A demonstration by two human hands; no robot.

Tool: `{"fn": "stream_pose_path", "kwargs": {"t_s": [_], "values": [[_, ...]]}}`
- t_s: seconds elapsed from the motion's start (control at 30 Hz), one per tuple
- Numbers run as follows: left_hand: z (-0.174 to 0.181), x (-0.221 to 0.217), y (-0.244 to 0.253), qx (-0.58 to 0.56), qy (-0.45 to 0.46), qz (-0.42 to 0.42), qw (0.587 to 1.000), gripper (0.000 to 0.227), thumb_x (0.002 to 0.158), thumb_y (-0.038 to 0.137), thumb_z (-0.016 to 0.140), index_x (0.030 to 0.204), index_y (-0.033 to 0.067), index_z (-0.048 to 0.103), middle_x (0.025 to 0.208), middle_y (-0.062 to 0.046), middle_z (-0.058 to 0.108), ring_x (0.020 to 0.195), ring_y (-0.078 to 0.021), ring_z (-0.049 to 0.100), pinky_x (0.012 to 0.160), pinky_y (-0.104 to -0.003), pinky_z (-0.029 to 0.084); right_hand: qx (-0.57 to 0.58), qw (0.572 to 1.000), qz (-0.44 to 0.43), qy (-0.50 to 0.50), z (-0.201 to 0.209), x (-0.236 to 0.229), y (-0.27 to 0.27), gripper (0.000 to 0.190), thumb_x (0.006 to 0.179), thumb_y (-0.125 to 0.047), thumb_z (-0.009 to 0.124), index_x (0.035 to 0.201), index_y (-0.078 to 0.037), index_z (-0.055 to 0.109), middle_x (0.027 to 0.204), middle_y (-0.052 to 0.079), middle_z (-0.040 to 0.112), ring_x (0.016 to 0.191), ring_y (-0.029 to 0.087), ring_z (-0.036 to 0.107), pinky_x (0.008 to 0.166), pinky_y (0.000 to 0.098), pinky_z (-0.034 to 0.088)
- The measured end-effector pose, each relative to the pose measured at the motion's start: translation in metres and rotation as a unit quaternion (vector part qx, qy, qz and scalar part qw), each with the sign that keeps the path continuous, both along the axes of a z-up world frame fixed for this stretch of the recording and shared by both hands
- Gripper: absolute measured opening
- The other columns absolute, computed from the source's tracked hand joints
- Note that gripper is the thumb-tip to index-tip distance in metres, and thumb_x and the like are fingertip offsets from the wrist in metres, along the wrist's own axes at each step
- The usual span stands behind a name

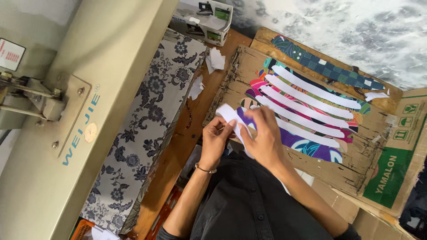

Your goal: The person places white paper templates onto colorful fabric strips laid out on a wooden board. They align each template with the fabric, then pick up and fold a white strip before placing it back down.

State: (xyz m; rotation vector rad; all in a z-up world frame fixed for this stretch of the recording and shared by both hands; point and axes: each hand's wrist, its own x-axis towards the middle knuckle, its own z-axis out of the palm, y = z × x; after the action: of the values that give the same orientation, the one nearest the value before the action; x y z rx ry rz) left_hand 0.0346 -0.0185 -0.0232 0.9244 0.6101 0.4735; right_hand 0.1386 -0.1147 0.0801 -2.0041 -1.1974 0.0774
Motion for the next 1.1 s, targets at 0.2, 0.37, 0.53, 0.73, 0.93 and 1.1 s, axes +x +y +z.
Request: {"fn": "stream_pose_path", "kwargs": {"t_s": [0.2,0.37,0.53,0.73,0.93,1.1], "values": [[0.002,0.009,-0.01,-0.037,-0.061,-0.002,0.997,0.014,0.102,0.008,0.07,0.092,0.0021,0.062,0.092,-0.004,0.071,0.085,-0.0089,0.068,0.079,-0.028,0.06,0.007,0.995,-0.089,0.051,-0.017,-0.018,-0.011,0.021,0.082,0.002,0.076,0.098,-0.002,0.063,0.085,0.01,0.064,0.082,0.027,0.063,0.073,0.0402,0.052],[0.024,0.016,-0.014,-0.079,-0.048,-0.011,0.996,0.01,0.101,0.009,0.066,0.103,-0.0001,0.068,0.099,-0.005,0.073,0.09,-0.0106,0.07,0.084,-0.03,0.06,0.033,0.992,-0.116,-0.023,-0.02,-0.016,-0.01,0.021,0.084,0.004,0.075,0.1,-0.002,0.064,0.088,0.009,0.065,0.086,0.028,0.064,0.079,0.0416,0.051],[0.035,0.022,-0.018,-0.093,-0.066,-0.004,0.993,0.015,0.102,0.012,0.064,0.111,0.0006,0.069,0.101,-0.004,0.074,0.09,-0.0103,0.07,0.085,-0.03,0.06,0.046,0.986,-0.144,-0.064,-0.021,-0.018,-0.009,0.023,0.084,0.005,0.075,0.104,-0.001,0.066,0.091,0.009,0.066,0.088,0.029,0.063,0.08,0.0414,0.05],[0.034,0.026,-0.021,-0.051,-0.068,-0.001,0.996,0.014,0.103,0.01,0.066,0.111,-0.0007,0.07,0.102,-0.004,0.074,0.092,-0.0102,0.069,0.087,-0.03,0.058,0.046,0.987,-0.148,-0.038,-0.021,-0.012,-0.007,0.019,0.082,0.004,0.077,0.096,-0.003,0.065,0.084,0.006,0.064,0.084,0.026,0.063,0.082,0.0397,0.044],[0.034,0.024,-0.016,-0.029,-0.063,-0.015,0.997,0.016,0.102,0.008,0.066,0.112,-0.0024,0.07,0.105,-0.006,0.075,0.096,-0.0116,0.07,0.092,-0.032,0.059,0.052,0.988,-0.144,0.015,-0.022,-0.008,-0.006,0.019,0.081,0.003,0.076,0.092,-0.003,0.063,0.082,0.005,0.064,0.082,0.025,0.064,0.083,0.0377,0.044],[0.029,0.02,-0.01,0.008,-0.048,-0.039,0.998,0.017,0.101,0.007,0.065,0.114,-0.003,0.069,0.108,-0.006,0.075,0.1,-0.0126,0.071,0.095,-0.032,0.059,0.007,0.992,-0.114,0.047,-0.028,-0.003,-0.012,0.016,0.082,0.002,0.075,0.09,-0.004,0.064,0.08,0.005,0.065,0.079,0.023,0.063,0.082,0.0377,0.043]]}}
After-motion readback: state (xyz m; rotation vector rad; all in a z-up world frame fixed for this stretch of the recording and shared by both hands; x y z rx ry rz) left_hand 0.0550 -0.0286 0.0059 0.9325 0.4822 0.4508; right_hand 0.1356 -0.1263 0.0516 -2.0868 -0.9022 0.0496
